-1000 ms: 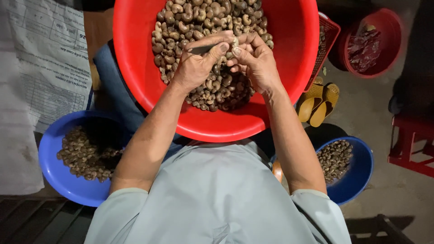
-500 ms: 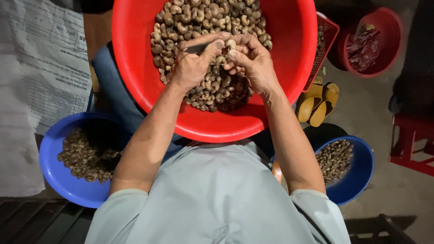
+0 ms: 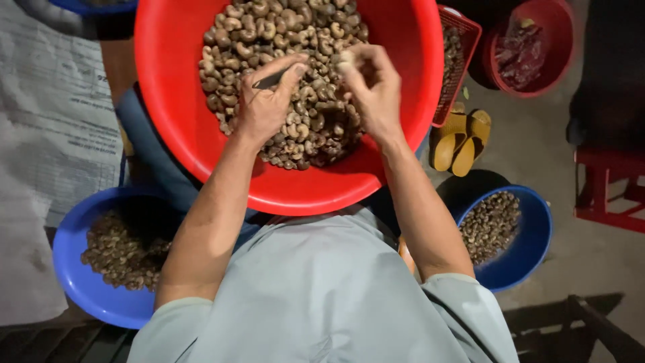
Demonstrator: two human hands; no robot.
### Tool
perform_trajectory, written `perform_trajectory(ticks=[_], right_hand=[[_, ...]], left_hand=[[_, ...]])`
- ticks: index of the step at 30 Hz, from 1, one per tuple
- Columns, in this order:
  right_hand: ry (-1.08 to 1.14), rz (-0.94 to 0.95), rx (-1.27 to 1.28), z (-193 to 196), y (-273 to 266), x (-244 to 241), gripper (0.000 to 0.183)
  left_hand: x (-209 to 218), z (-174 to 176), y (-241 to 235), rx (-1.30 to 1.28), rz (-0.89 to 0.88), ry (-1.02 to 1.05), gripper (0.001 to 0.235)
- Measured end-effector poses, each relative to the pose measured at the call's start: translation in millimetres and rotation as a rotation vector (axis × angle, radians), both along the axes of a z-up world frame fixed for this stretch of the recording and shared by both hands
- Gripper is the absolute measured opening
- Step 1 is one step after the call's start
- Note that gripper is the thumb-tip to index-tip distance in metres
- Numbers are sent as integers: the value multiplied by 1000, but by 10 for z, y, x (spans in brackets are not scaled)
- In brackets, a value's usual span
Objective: The person sits and uses a small knife to peel the outer skin off cashew nuts. They pick up nuts from a large red basin, peel them, and place the processed nuts into a smaller blue basin. The person occasionally transfers a batch of processed nuts from the blue basin into a red basket.
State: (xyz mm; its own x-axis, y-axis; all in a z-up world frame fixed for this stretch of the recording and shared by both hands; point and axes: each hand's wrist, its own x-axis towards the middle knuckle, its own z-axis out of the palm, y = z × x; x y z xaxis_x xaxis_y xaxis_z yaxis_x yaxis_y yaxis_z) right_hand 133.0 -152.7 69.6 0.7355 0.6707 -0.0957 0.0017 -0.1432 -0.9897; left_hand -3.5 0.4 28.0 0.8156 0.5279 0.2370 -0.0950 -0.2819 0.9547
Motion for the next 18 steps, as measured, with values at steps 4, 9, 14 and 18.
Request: perform_trajectory(ticks=[4,9,14,18], right_hand=[[-374,-300,30,264,-560,60,10],[-187,-722,77,-463,-2027,488,16],[373,-1065,-126,-1377,-3636,548,30],[668,-1224,-27,-2392,-5674,497,46]], left_hand=[[-22,-90,-6,87,49,130,27],[33,-34,-22,165,33,87,23],[27,-55,-56,182,-7,125,25],[15,-24,-51,123,16,167,25]])
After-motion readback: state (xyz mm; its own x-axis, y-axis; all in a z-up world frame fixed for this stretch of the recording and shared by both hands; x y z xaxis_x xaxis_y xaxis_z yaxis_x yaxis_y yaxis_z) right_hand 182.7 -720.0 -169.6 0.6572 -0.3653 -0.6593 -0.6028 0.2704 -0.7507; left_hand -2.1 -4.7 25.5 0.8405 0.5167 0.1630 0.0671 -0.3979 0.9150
